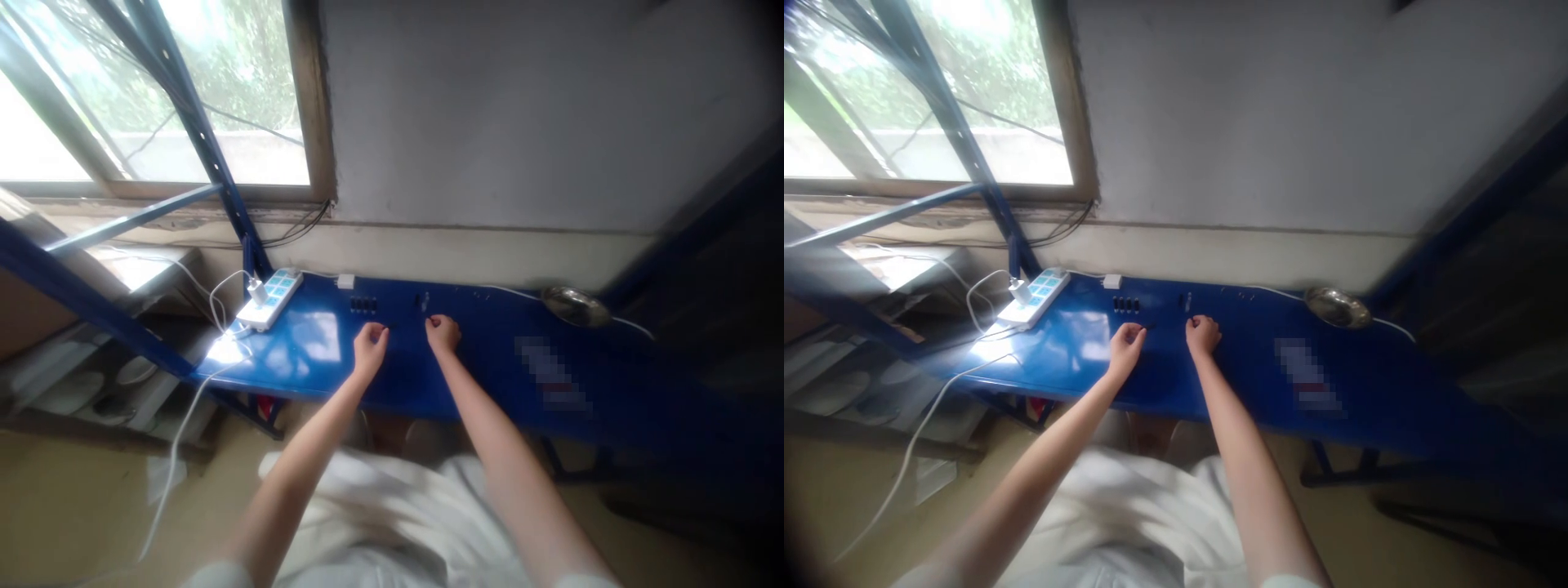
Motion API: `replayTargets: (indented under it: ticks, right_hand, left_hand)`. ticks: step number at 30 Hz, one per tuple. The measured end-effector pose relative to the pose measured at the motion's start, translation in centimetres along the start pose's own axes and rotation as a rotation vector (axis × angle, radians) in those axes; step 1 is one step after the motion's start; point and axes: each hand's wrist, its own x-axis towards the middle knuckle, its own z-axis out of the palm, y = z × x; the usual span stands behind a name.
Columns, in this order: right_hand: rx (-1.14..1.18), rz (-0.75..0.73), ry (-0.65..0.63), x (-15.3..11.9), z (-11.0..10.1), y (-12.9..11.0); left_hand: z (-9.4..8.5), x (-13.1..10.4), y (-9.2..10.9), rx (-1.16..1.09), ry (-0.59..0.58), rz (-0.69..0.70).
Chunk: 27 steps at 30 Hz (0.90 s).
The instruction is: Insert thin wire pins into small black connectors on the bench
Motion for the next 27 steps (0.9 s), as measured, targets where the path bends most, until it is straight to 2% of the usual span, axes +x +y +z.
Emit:
replayTargets:
  ticks: [6,14,20,27]
  right_hand:
    - [-0.151,0.044,-0.109,2.5,1.3,-0.5]
    - [-0.208,0.048,-0.078,3.9,2.5,-0.3]
    - [-0.168,-0.004,-0.075,4.3,3.0,0.1]
    - [-0.211,0.037,-0.171,3.6,2.2,-1.3]
  left_hand:
    - [-0.7,0.0,0.8,-0.032,0.003,-0.002]
    - [-1.2,1.2,1.4,-0.043,0.033,0.013]
    - [-0.6,1.8,2.8,-0.058,0.028,0.042]
    - [-0.5,2.2,3.7,-0.056,0.004,0.068]
